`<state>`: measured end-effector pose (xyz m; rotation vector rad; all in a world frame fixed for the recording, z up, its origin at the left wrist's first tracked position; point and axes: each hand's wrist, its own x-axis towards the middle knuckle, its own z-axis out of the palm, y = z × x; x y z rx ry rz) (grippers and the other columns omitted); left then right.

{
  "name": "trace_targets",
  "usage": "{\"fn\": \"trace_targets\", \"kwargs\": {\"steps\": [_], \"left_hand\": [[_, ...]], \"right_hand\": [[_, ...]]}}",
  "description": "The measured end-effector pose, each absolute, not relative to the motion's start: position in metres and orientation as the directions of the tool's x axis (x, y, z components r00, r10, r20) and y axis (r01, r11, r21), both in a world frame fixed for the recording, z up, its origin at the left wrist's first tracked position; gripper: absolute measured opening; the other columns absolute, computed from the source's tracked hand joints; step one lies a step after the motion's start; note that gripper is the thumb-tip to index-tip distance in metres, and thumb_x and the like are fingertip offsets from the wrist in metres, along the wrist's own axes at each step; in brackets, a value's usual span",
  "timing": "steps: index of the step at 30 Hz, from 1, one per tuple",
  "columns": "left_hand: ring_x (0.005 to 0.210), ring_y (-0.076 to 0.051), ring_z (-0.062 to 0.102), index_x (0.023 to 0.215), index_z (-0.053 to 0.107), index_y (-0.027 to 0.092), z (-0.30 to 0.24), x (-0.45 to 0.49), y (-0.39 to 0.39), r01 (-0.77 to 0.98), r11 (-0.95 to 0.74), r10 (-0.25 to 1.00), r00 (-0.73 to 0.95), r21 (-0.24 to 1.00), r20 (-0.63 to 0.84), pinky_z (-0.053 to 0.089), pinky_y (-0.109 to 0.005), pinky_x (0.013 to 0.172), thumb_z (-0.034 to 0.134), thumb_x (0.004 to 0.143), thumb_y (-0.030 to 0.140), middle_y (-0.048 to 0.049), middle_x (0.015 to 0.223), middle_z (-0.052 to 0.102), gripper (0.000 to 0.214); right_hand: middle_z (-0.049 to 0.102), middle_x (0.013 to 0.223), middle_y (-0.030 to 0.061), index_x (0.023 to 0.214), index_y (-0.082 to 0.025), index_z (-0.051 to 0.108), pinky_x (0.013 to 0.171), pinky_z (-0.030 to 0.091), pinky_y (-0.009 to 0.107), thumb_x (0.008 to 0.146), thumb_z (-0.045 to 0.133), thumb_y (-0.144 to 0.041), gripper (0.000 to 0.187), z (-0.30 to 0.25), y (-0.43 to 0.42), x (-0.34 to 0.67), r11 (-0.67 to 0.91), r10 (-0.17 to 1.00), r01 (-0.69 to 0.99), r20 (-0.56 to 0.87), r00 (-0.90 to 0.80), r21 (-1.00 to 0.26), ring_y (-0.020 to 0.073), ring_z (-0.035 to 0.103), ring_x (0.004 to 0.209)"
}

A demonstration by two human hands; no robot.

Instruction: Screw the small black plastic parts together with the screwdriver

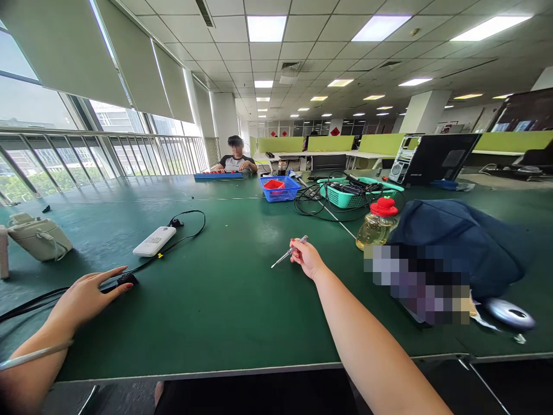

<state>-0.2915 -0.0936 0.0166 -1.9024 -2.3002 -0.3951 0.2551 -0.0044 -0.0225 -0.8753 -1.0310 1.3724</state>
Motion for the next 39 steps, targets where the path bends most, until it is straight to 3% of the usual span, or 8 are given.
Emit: {"fn": "trace_targets", "kwargs": {"steps": [5, 10, 19, 23, 26, 32, 39], "left_hand": [[0.112, -0.037, 0.061, 0.13, 0.062, 0.018, 0.021, -0.291, -0.095, 0.944, 0.328, 0.933, -0.33, 0.04, 0.144, 0.049, -0.045, 0.092, 0.048, 0.078, 0.069, -0.0176, 0.121, 0.067, 0.074], [0.11, -0.035, 0.063, 0.126, 0.065, 0.021, 0.024, -0.292, -0.096, 0.914, 0.405, 0.911, -0.406, 0.028, 0.068, 0.051, -0.042, 0.085, 0.045, 0.083, 0.065, -0.0165, 0.124, 0.065, 0.066], [0.099, -0.033, 0.066, 0.117, 0.07, 0.021, 0.019, -0.301, -0.093, 0.923, 0.372, 0.904, -0.385, 0.102, 0.189, 0.054, -0.039, 0.077, 0.054, 0.08, 0.053, -0.0129, 0.108, 0.073, 0.052], [0.106, -0.036, 0.063, 0.124, 0.065, 0.019, 0.019, -0.3, -0.097, 0.913, 0.367, 0.819, -0.408, 0.177, 0.404, 0.054, -0.044, 0.079, 0.046, 0.084, 0.055, -0.0161, 0.113, 0.07, 0.057], [0.114, -0.035, 0.059, 0.128, 0.062, 0.017, 0.019, -0.292, -0.095, 0.953, 0.234, 0.792, -0.302, 0.194, 0.53, 0.052, -0.047, 0.091, 0.042, 0.085, 0.054, -0.0164, 0.118, 0.068, 0.061], [0.118, -0.034, 0.057, 0.118, 0.069, 0.019, 0.006, -0.286, -0.078, 0.975, -0.163, 0.901, 0.085, 0.15, 0.426, 0.044, -0.047, 0.104, 0.045, 0.083, 0.054, -0.0144, 0.119, 0.069, 0.055], [0.117, -0.032, 0.058, 0.113, 0.07, 0.022, -0.003, -0.294, -0.07, 0.969, -0.194, 0.908, 0.118, 0.153, 0.403, 0.045, -0.044, 0.103, 0.043, 0.085, 0.051, -0.0116, 0.12, 0.069, 0.049]], "right_hand": [[0.04, 0.044, -0.0082, 0.068, -0.021, 0.058, 0.054, 0.037, 0.029, 0.067, 0.079, -0.047, 0.033, -0.022, -0.005, 0.255, 0.038, 0.995, -0.341, 0.068, -0.076, -0.939, 0.0074, 0.03, 0.042], [0.041, 0.045, -0.008, 0.068, -0.021, 0.057, 0.054, 0.037, 0.029, 0.067, 0.079, -0.047, 0.034, -0.021, -0.006, 0.255, 0.037, 0.994, -0.338, 0.071, -0.088, -0.94, 0.0077, 0.03, 0.042], [0.041, 0.046, -0.0078, 0.069, -0.022, 0.057, 0.053, 0.037, 0.029, 0.068, 0.079, -0.048, 0.034, -0.021, -0.006, 0.255, 0.041, 0.993, -0.33, 0.076, -0.093, -0.943, 0.008, 0.031, 0.042], [0.041, 0.045, -0.0079, 0.069, -0.022, 0.057, 0.054, 0.038, 0.03, 0.067, 0.079, -0.05, 0.036, -0.021, -0.006, 0.255, 0.044, 0.993, -0.328, 0.077, -0.089, -0.944, 0.0083, 0.031, 0.042], [0.041, 0.046, -0.0078, 0.069, -0.022, 0.057, 0.054, 0.038, 0.03, 0.065, 0.08, -0.052, 0.037, -0.02, -0.006, 0.254, 0.045, 0.993, -0.332, 0.078, -0.088, -0.942, 0.0086, 0.031, 0.042], [0.041, 0.046, -0.0081, 0.069, -0.021, 0.058, 0.055, 0.04, 0.03, 0.066, 0.08, -0.052, 0.038, -0.02, -0.007, 0.255, 0.038, 0.994, -0.339, 0.071, -0.087, -0.94, 0.0078, 0.032, 0.042], [0.041, 0.046, -0.0083, 0.069, -0.022, 0.056, 0.054, 0.039, 0.03, 0.066, 0.079, -0.054, 0.04, -0.021, -0.006, 0.255, 0.044, 0.992, -0.337, 0.079, -0.093, -0.941, 0.0077, 0.032, 0.041]]}}
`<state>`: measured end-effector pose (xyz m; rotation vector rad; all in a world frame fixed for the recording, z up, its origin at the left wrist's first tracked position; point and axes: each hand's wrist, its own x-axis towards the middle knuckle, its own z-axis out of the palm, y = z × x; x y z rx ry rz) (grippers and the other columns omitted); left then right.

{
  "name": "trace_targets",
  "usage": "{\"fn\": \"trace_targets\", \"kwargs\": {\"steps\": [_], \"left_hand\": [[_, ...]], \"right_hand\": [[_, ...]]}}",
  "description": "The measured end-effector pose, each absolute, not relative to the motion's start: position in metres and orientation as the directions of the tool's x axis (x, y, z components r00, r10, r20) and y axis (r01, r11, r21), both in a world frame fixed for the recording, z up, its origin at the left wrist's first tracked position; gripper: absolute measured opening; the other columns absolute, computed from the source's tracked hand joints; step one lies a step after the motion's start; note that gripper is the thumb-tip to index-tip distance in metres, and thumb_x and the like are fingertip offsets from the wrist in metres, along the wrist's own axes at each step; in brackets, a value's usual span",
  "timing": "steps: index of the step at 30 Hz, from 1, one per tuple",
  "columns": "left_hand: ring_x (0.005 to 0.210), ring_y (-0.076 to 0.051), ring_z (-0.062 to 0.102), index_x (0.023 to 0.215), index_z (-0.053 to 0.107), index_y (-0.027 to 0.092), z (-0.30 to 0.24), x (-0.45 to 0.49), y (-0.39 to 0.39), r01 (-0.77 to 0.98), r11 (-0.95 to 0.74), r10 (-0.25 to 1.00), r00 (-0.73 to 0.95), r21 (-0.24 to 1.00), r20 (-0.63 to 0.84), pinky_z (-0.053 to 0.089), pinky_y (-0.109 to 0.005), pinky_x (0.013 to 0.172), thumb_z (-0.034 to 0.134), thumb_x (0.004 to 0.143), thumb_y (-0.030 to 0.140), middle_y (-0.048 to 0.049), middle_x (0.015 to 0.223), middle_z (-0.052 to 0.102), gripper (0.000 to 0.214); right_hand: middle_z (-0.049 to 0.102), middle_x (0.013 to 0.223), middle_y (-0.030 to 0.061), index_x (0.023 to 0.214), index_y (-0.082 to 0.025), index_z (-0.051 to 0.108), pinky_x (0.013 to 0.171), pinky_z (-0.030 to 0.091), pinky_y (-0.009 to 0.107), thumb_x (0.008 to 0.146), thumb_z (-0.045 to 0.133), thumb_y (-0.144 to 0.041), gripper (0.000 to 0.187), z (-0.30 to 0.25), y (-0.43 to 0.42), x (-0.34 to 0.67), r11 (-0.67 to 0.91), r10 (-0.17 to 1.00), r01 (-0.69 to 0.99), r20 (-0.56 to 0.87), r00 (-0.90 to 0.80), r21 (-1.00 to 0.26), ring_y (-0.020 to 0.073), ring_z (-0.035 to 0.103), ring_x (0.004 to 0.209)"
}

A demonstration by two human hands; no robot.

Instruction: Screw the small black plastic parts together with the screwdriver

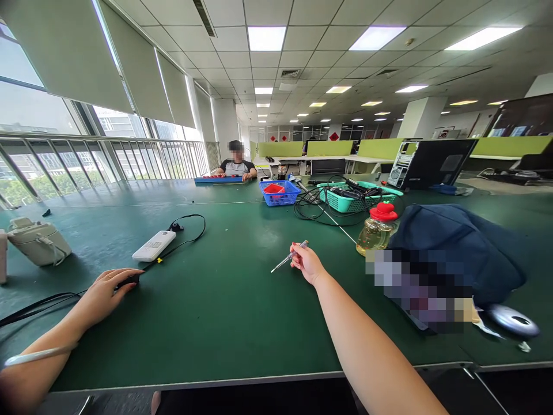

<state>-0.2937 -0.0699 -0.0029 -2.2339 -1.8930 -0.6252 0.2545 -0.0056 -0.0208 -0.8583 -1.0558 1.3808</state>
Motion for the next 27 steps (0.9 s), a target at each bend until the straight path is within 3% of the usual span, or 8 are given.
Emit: {"fn": "trace_targets", "kwargs": {"steps": [18, 27], "left_hand": [[0.109, -0.03, 0.063, 0.123, 0.066, 0.02, -0.0006, -0.29, -0.0706, 0.977, -0.117, 0.957, 0.064, 0.175, 0.284, 0.05, -0.04, 0.096, 0.034, 0.089, 0.055, -0.0135, 0.128, 0.062, 0.059], [0.104, -0.027, 0.065, 0.115, 0.071, 0.023, -0.0051, -0.2942, -0.0705, 0.972, -0.135, 0.953, 0.073, 0.194, 0.295, 0.052, -0.037, 0.093, 0.038, 0.088, 0.056, -0.0104, 0.124, 0.065, 0.054]], "right_hand": [[0.041, 0.046, -0.008, 0.069, -0.022, 0.058, 0.055, 0.04, 0.03, 0.065, 0.079, -0.055, 0.04, -0.0209, -0.0063, 0.2546, 0.043, 0.992, -0.331, 0.079, -0.096, -0.943, 0.0081, 0.033, 0.042], [0.042, 0.047, -0.0073, 0.069, -0.021, 0.058, 0.055, 0.039, 0.031, 0.067, 0.079, -0.053, 0.039, -0.0198, -0.0079, 0.2545, 0.042, 0.993, -0.332, 0.077, -0.095, -0.942, 0.0082, 0.033, 0.042]]}}
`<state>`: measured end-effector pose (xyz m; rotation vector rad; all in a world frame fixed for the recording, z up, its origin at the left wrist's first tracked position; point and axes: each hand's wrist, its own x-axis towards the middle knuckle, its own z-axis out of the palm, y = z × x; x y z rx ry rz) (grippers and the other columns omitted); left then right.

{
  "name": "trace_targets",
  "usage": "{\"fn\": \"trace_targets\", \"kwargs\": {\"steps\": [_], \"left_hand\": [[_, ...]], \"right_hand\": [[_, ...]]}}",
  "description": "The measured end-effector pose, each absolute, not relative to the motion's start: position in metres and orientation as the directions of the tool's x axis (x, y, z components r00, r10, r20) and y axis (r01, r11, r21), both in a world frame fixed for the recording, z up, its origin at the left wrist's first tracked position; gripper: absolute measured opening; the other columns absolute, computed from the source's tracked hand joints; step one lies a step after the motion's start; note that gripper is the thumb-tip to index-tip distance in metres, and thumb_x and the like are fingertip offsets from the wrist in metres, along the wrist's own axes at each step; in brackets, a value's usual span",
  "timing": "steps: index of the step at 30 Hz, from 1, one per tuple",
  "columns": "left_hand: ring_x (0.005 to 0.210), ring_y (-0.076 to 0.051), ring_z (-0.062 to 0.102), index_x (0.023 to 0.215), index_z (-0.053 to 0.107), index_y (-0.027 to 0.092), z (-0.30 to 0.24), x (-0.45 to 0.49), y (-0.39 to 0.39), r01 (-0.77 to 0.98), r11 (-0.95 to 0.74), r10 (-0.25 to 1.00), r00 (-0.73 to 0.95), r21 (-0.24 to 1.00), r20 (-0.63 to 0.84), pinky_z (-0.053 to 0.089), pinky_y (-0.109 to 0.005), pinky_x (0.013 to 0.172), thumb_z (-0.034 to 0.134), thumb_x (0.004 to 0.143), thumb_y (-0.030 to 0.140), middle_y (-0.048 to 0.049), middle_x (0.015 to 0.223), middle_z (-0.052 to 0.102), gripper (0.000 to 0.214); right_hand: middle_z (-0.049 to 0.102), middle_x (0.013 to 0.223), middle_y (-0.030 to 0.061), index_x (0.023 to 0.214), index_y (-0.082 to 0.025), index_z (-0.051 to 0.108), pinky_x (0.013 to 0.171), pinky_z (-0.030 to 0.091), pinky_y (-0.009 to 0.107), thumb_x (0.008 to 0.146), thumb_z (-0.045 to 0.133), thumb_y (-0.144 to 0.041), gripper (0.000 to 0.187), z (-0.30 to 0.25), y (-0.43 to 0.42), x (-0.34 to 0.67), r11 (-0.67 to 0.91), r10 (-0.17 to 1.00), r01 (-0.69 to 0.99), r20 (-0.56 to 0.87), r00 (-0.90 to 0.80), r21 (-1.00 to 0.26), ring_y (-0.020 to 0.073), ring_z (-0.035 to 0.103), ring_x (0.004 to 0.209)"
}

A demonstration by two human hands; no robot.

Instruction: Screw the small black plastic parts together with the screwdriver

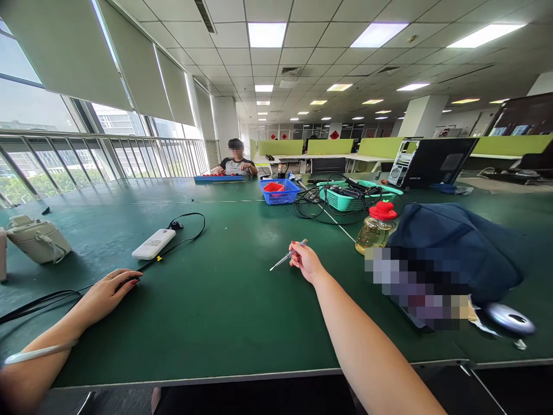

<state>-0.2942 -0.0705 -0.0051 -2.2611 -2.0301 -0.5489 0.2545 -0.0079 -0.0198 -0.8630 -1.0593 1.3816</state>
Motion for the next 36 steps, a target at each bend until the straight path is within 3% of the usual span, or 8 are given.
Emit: {"fn": "trace_targets", "kwargs": {"steps": [15, 21, 26, 33, 36], "left_hand": [[0.107, -0.029, 0.064, 0.111, 0.072, 0.022, 0.001, -0.288, -0.077, 0.978, -0.131, 0.948, 0.075, 0.162, 0.31, 0.049, -0.042, 0.099, 0.04, 0.085, 0.06, -0.0118, 0.121, 0.066, 0.056], [0.097, -0.03, 0.066, 0.109, 0.072, 0.021, 0.009, -0.282, -0.082, 0.98, -0.08, 0.955, 0.022, 0.182, 0.297, 0.052, -0.039, 0.091, 0.042, 0.084, 0.057, -0.0117, 0.111, 0.071, 0.054], [0.102, -0.03, 0.065, 0.107, 0.072, 0.023, 0.018, -0.272, -0.089, 0.977, -0.069, 0.941, -0.004, 0.202, 0.34, 0.051, -0.04, 0.092, 0.041, 0.086, 0.057, -0.0106, 0.115, 0.071, 0.051], [0.105, -0.031, 0.063, 0.106, 0.073, 0.025, 0.057, -0.225, -0.097, 0.938, -0.238, 0.839, 0.067, 0.253, 0.54, 0.052, -0.04, 0.09, 0.047, 0.083, 0.068, -0.0093, 0.116, 0.07, 0.055], [0.101, -0.027, 0.065, 0.104, 0.074, 0.026, 0.075, -0.173, -0.092, 0.851, -0.467, 0.797, 0.288, 0.24, 0.532, 0.052, -0.036, 0.093, 0.055, 0.08, 0.071, -0.008, 0.111, 0.071, 0.054]], "right_hand": [[0.042, 0.046, -0.0078, 0.068, -0.021, 0.059, 0.054, 0.039, 0.029, 0.064, 0.08, -0.056, 0.04, -0.021, -0.007, 0.253, 0.04, 0.992, -0.346, 0.08, -0.1, -0.937, 0.0076, 0.033, 0.041], [0.042, 0.046, -0.0081, 0.069, -0.021, 0.058, 0.053, 0.038, 0.029, 0.065, 0.08, -0.055, 0.041, -0.02, -0.008, 0.253, 0.038, 0.992, -0.346, 0.076, -0.097, -0.937, 0.0077, 0.033, 0.041], [0.042, 0.047, -0.0087, 0.07, -0.02, 0.057, 0.054, 0.039, 0.028, 0.066, 0.079, -0.054, 0.041, -0.019, -0.009, 0.253, 0.039, 0.991, -0.34, 0.079, -0.105, -0.94, 0.0073, 0.034, 0.042], [0.042, 0.045, -0.0088, 0.069, -0.02, 0.057, 0.053, 0.038, 0.027, 0.066, 0.078, -0.054, 0.041, -0.018, -0.009, 0.25, 0.041, 0.989, -0.345, 0.087, -0.12, -0.938, 0.0067, 0.033, 0.041], [0.042, 0.046, -0.0089, 0.07, -0.019, 0.057, 0.053, 0.038, 0.027, 0.065, 0.079, -0.053, 0.041, -0.018, -0.009, 0.249, 0.039, 0.988, -0.349, 0.088, -0.126, -0.936, 0.0065, 0.033, 0.041]]}}
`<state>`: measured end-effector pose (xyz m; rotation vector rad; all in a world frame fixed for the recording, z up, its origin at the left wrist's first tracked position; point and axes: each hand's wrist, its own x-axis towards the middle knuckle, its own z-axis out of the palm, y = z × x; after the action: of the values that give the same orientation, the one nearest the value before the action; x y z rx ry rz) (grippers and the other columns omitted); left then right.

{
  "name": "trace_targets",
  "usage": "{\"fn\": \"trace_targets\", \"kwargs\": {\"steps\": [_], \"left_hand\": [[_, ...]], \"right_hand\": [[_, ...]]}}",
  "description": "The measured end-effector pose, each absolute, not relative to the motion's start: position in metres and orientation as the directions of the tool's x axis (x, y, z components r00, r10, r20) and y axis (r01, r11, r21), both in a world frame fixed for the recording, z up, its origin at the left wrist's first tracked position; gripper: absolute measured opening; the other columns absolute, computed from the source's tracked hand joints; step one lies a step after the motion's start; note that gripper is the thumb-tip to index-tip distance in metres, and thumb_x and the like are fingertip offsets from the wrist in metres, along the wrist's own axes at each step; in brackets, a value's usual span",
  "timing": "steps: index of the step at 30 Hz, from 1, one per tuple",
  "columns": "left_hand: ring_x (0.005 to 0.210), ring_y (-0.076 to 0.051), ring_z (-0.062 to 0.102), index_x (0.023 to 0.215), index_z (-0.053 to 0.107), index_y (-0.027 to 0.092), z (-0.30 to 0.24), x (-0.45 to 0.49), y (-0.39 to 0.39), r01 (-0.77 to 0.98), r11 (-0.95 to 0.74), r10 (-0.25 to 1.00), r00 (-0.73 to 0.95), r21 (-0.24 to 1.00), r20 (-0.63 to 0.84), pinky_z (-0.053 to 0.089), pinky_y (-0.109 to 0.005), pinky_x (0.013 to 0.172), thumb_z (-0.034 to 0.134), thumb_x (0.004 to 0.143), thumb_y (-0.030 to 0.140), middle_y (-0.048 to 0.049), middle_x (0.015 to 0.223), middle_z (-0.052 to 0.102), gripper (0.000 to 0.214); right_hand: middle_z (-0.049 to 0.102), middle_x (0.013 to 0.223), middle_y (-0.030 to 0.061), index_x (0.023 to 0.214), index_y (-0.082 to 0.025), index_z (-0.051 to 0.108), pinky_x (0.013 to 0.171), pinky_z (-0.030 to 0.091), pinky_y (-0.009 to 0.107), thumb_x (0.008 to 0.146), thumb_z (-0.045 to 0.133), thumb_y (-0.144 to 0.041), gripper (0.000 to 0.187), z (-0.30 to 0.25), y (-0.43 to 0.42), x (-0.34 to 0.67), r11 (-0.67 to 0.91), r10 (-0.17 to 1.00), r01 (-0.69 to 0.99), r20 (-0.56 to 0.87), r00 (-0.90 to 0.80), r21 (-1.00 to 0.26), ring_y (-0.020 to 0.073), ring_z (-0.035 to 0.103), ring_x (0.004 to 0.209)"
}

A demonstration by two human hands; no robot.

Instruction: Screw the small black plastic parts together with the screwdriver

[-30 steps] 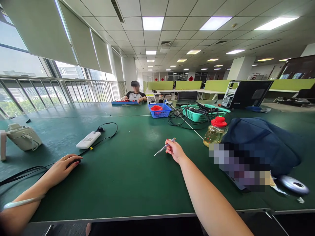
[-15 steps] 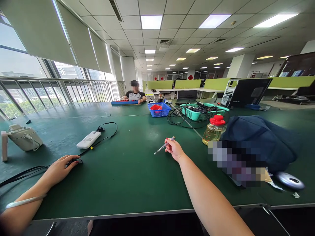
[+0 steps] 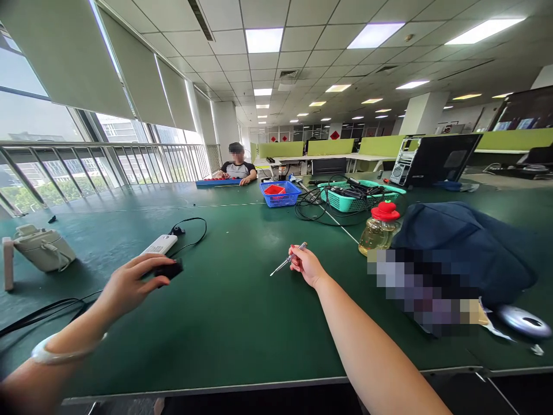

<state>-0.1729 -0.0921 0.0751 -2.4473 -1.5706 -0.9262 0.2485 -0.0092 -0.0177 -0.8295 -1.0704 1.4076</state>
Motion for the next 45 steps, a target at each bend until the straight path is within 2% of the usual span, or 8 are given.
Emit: {"fn": "trace_targets", "kwargs": {"steps": [6, 13, 19, 23, 30, 38, 41, 45], "left_hand": [[0.102, -0.021, 0.064, 0.113, 0.069, 0.025, 0.066, -0.05, -0.058, 0.675, -0.7, 0.713, 0.643, 0.235, 0.278, 0.05, -0.032, 0.094, 0.064, 0.088, 0.04, -0.006, 0.112, 0.07, 0.03], [0.108, -0.027, 0.062, 0.125, 0.063, 0.022, 0.026, 0.013, -0.02, 0.731, -0.608, 0.791, 0.59, 0.311, 0.159, 0.047, -0.039, 0.097, 0.07, 0.083, 0.032, -0.0087, 0.113, 0.069, 0.043], [0.108, -0.025, 0.061, 0.124, 0.064, 0.023, 0.006, 0.008, -0.009, 0.69, -0.515, 0.845, 0.508, 0.509, 0.166, 0.048, -0.036, 0.097, 0.076, 0.077, 0.031, -0.0066, 0.113, 0.069, 0.048], [0.115, -0.025, 0.057, 0.127, 0.063, 0.024, 0.002, 0.002, -0.008, 0.639, -0.492, 0.855, 0.483, 0.591, 0.189, 0.045, -0.037, 0.103, 0.08, 0.072, 0.031, -0.0075, 0.119, 0.066, 0.057], [0.123, -0.027, 0.05, 0.126, 0.064, 0.023, -0.005, -0.002, -0.006, 0.651, -0.489, 0.859, 0.474, 0.58, 0.193, 0.042, -0.042, 0.107, 0.079, 0.072, 0.031, -0.0069, 0.118, 0.069, 0.056], [0.121, -0.028, 0.051, 0.114, 0.071, 0.025, -0.003, -0.001, -0.007, 0.674, -0.505, 0.852, 0.49, 0.54, 0.185, 0.038, -0.044, 0.109, 0.077, 0.074, 0.029, -0.003, 0.112, 0.073, 0.041], [0.122, -0.028, 0.049, 0.112, 0.072, 0.025, -0.004, -0.001, -0.006, 0.675, -0.504, 0.852, 0.489, 0.539, 0.185, 0.039, -0.044, 0.109, 0.077, 0.074, 0.029, -0.0017, 0.112, 0.073, 0.038], [0.125, -0.028, 0.048, 0.114, 0.071, 0.026, -0.006, -0.001, -0.006, 0.673, -0.509, 0.851, 0.489, 0.536, 0.193, 0.039, -0.044, 0.109, 0.074, 0.076, 0.029, -0.0011, 0.113, 0.073, 0.038]], "right_hand": [[0.044, 0.05, -0.0087, 0.072, -0.02, 0.056, 0.054, 0.039, 0.027, 0.066, 0.079, -0.052, 0.04, -0.017, -0.013, 0.243, 0.055, 0.99, -0.35, 0.096, -0.101, -0.935, 0.0062, 0.034, 0.043], [0.03, 0.04, -0.0116, 0.06, -0.02, 0.049, 0.048, 0.036, 0.024, 0.069, 0.075, -0.06, 0.048, -0.019, -0.011, 0.23, 0.034, 0.991, -0.311, 0.072, -0.111, -0.95, 0.0043, 0.022, 0.037], [0.025, 0.036, -0.0125, 0.059, -0.02, 0.05, 0.043, 0.038, 0.021, 0.086, 0.056, -0.065, 0.053, -0.007, 0.013, 0.234, -0.306, 0.918, -0.105, -0.264, -0.296, -0.946, 0.0035, 0.015, 0.033], [0.022, 0.035, -0.0126, 0.058, -0.02, 0.048, 0.043, 0.038, 0.021, 0.089, 0.052, -0.065, 0.054, -0.007, 0.017, 0.24, -0.355, 0.911, -0.223, -0.282, -0.302, -0.908, 0.0038, 0.013, 0.033], [0.031, 0.042, -0.0117, 0.062, -0.02, 0.052, 0.052, 0.043, 0.024, 0.068, 0.077, -0.063, 0.051, -0.008, -0.005, 0.233, -0.16, 0.962, -0.227, -0.1, -0.254, -0.961, 0.0038, 0.023, 0.038], [0.047, 0.056, -0.0033, 0.071, -0.021, 0.054, 0.049, 0.035, 0.026, 0.087, 0.057, -0.061, 0.044, 0.009, -0.034, 0.214, 0.263, 0.925, 0.031, 0.243, -0.293, -0.964, 0.0112, 0.041, 0.048], [0.05, 0.059, -0.0024, 0.07, -0.021, 0.054, 0.051, 0.033, 0.025, 0.095, 0.051, -0.043, 0.033, 0.015, -0.051, 0.206, 0.575, 0.804, 0.288, 0.463, -0.374, -0.766, 0.0115, 0.043, 0.052], [0.055, 0.058, -0.0033, 0.072, -0.022, 0.052, 0.055, 0.036, 0.025, 0.092, 0.052, -0.024, 0.02, 0.019, -0.063, 0.199, 0.842, 0.532, 0.386, 0.7, -0.477, -0.377, 0.0114, 0.045, 0.052]]}}
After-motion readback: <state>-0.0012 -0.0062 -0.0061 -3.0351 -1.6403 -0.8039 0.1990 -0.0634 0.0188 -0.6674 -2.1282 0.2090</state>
